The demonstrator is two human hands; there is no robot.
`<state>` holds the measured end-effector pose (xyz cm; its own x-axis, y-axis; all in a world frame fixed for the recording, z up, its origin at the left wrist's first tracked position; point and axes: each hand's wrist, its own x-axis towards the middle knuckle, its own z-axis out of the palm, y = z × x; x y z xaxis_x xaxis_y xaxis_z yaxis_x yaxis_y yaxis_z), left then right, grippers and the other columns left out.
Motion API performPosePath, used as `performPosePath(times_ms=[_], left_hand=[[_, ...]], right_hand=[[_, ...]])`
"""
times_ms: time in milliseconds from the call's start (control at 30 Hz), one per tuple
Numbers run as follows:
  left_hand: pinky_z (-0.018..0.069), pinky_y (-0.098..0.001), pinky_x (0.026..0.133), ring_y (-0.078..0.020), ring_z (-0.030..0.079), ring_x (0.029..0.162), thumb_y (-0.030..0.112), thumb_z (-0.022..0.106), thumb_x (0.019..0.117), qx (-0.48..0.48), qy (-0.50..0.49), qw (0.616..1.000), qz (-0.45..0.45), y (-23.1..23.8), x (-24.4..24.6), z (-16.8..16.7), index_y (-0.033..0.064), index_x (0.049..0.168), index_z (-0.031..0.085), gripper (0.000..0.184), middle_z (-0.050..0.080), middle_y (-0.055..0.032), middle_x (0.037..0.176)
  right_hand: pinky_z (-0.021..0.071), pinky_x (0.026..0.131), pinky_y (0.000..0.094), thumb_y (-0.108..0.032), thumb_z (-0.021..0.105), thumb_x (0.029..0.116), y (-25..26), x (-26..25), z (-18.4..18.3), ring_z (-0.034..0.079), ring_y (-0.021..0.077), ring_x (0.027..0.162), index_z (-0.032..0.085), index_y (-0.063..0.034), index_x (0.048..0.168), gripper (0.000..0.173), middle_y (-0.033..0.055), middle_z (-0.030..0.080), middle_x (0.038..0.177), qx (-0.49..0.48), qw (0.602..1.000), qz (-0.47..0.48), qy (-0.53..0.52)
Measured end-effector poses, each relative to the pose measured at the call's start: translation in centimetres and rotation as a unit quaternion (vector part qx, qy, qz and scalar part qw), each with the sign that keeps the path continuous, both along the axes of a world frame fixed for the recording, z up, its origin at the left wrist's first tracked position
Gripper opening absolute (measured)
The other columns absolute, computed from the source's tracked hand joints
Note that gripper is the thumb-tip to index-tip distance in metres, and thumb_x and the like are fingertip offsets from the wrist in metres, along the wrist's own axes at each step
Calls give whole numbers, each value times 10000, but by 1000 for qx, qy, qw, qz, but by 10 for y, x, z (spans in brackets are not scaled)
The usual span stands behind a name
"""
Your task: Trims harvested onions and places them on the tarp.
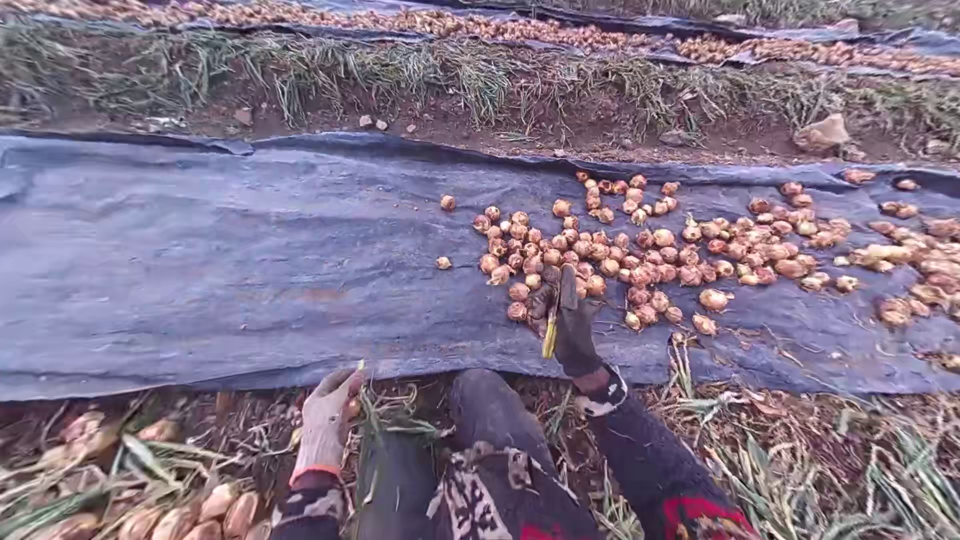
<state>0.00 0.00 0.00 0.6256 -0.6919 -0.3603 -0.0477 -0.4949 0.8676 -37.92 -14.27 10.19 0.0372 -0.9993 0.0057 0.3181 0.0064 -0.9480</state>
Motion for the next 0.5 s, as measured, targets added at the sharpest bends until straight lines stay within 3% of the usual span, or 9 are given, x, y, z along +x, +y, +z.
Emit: performPosePath(times_ms=[100,167,200,233,300,400,433,500], left_hand=[[598,-386,609,-202,672,712,179,715,948,-112,186,958,188,43,20,-7,46,1303,613,392,701,-129,945],[607,-413,658,-235,680,755,145,647,987,-192,255,908,272,79,29,-13,32,1354,563,393,690,-149,965],[603,-411,652,-233,675,748,140,627,995,-220,277,881,313,99,30,-14,35,1332,553,362,679,-148,947],[602,-421,658,-240,678,756,152,625,998,-242,293,856,350,122,29,-13,39,1328,553,356,679,-155,950],[605,-437,679,-248,686,787,266,594,1030,-275,315,819,393,168,27,-9,71,1338,547,369,686,-153,972],[601,-461,677,-255,681,777,576,477,1029,-281,368,776,428,234,16,0,116,1221,577,508,675,-122,928],[606,-462,699,-261,686,793,548,477,1039,-288,389,767,421,257,8,0,101,1212,584,491,677,-130,936],[605,-406,671,-238,684,747,289,475,1067,-301,414,762,397,295,-13,-9,57,1178,599,285,683,-133,887]], right_hand=[[530,451,302,-459,315,1107,30,33,-40,580,124,542,576,-123,1300,467,4,624,758,109,985,115,69],[526,445,299,-474,363,1094,65,57,-67,573,118,533,579,-149,1324,452,-3,621,757,167,954,215,124],[527,442,310,-483,384,1088,86,69,-81,575,126,527,596,-140,1287,450,7,628,753,188,933,264,157],[541,462,323,-478,393,1084,106,79,-94,588,135,548,586,-136,1325,461,20,636,776,191,909,325,179],[556,502,361,-505,449,1063,141,103,-117,606,166,581,608,-138,1314,473,52,652,799,156,864,428,216],[553,547,344,-504,457,1056,180,139,-112,597,146,617,569,-160,1424,516,33,644,813,143,789,554,224],[550,543,334,-498,460,1056,188,150,-111,594,137,610,568,-145,1416,516,26,640,794,143,772,578,224],[534,532,298,-489,500,1044,199,170,-118,572,107,593,558,-130,1410,516,2,614,765,152,747,611,215]])
